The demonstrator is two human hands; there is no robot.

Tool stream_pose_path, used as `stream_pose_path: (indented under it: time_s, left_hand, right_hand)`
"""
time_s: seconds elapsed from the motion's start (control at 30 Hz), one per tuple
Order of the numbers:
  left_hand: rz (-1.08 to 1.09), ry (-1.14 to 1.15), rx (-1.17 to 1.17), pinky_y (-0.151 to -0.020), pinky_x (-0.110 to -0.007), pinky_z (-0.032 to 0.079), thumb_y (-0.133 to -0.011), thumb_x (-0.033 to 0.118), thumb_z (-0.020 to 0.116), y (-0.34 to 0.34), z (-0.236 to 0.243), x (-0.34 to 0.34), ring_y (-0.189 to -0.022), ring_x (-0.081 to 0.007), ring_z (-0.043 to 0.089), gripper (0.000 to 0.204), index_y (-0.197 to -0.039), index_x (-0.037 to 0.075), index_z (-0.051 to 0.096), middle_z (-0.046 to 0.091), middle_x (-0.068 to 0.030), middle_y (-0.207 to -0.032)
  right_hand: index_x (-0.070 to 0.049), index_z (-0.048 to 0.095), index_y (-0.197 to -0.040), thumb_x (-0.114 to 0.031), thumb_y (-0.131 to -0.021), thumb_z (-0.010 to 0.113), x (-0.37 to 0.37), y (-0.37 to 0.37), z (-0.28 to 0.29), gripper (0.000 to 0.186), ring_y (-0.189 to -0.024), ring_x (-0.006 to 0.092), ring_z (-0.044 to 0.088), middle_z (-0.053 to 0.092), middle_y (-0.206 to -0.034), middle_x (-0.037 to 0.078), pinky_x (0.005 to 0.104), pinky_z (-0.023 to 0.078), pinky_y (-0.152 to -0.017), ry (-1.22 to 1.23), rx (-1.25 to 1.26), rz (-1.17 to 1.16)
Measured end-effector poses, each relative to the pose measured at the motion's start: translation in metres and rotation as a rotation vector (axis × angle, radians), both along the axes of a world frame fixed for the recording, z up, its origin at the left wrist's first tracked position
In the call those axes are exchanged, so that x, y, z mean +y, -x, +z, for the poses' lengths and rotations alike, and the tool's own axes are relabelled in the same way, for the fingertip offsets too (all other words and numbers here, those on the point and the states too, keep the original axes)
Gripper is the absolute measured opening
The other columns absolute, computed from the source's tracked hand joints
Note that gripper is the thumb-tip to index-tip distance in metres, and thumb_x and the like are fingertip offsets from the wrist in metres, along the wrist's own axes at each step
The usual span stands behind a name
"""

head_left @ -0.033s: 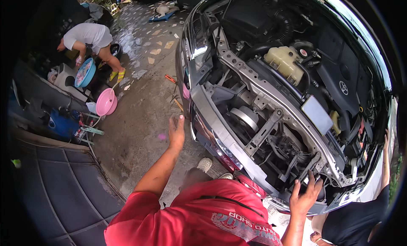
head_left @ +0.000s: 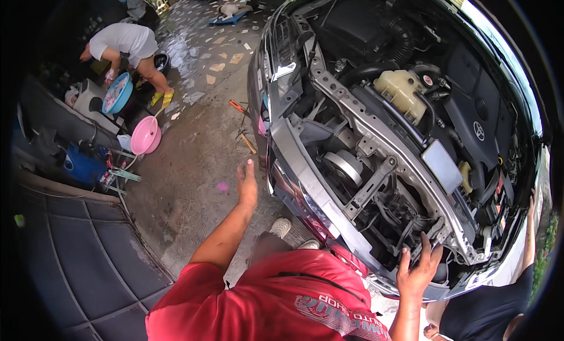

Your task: The person aligns a car bumper cover onto the front of a vehicle, presses it into place, and fastens clips and bolts along the radiator support using a wrench.

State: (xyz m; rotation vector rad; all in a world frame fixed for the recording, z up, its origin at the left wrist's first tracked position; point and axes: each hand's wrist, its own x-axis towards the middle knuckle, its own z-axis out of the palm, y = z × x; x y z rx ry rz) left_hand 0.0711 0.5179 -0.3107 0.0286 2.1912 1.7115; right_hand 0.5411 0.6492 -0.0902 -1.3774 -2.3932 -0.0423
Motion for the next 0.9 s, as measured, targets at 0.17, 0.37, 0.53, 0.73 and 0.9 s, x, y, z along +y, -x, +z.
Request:
stream_pose_path:
  time_s: [0.17,0.37,0.53,0.73,0.9]
  left_hand:
    - [0.402,-0.293,-0.513,-0.123,-0.044,0.037,-0.108,0.067,0.050,0.031,-0.155,-0.036,-0.148,-0.0362,0.049,0.088,-0.161,-0.003,0.040,0.049,-0.0219,-0.162]
    - [0.454,-0.427,-0.597,-0.116,-0.043,0.042,-0.111,0.061,0.048,-0.016,-0.124,0.042,-0.137,-0.0331,0.057,0.073,-0.146,-0.002,0.057,0.060,-0.0201,-0.149]
    - [0.386,-0.481,-0.699,-0.112,-0.044,0.044,-0.111,0.059,0.050,-0.014,-0.124,0.048,-0.127,-0.0315,0.062,0.069,-0.137,-0.003,0.064,0.067,-0.0175,-0.136]
    - [0.332,-0.539,-0.856,-0.110,-0.041,0.045,-0.111,0.059,0.051,-0.019,-0.145,0.052,-0.126,-0.0279,0.062,0.069,-0.138,-0.003,0.066,0.067,-0.0174,-0.139]
    - [0.151,-0.524,-0.842,-0.108,-0.038,0.048,-0.112,0.059,0.050,0.004,-0.109,0.039,-0.121,-0.0265,0.066,0.068,-0.137,-0.003,0.067,0.072,-0.0158,-0.129]
  right_hand:
    - [-0.004,0.063,-0.141,-0.035,-0.084,0.083,0.017,0.150,0.026,0.068,-0.108,0.0489,0.056,0.055,-0.117,0.028,0.0559,0.049,-0.094,0.036,-0.136,0.452]
    - [0.001,0.059,-0.141,-0.036,-0.081,0.091,0.022,0.319,-0.006,0.077,-0.111,0.0465,0.059,0.058,-0.118,0.026,0.0513,0.051,-0.095,0.352,-0.241,0.630]
    - [-0.006,0.049,-0.121,-0.014,-0.081,0.093,0.049,0.370,-0.031,0.060,-0.102,0.0189,0.053,0.054,-0.110,0.007,0.0337,0.047,-0.094,0.820,0.091,0.344]
    - [-0.009,0.042,-0.124,-0.023,-0.075,0.099,0.056,0.373,-0.046,0.077,-0.105,0.0158,0.045,0.044,-0.114,0.003,0.0308,0.039,-0.099,0.872,0.193,0.335]
    - [-0.003,0.048,-0.136,-0.031,-0.071,0.103,0.052,0.364,-0.055,0.090,-0.115,0.0185,0.056,0.056,-0.124,0.006,0.0325,0.044,-0.106,0.938,0.144,0.182]
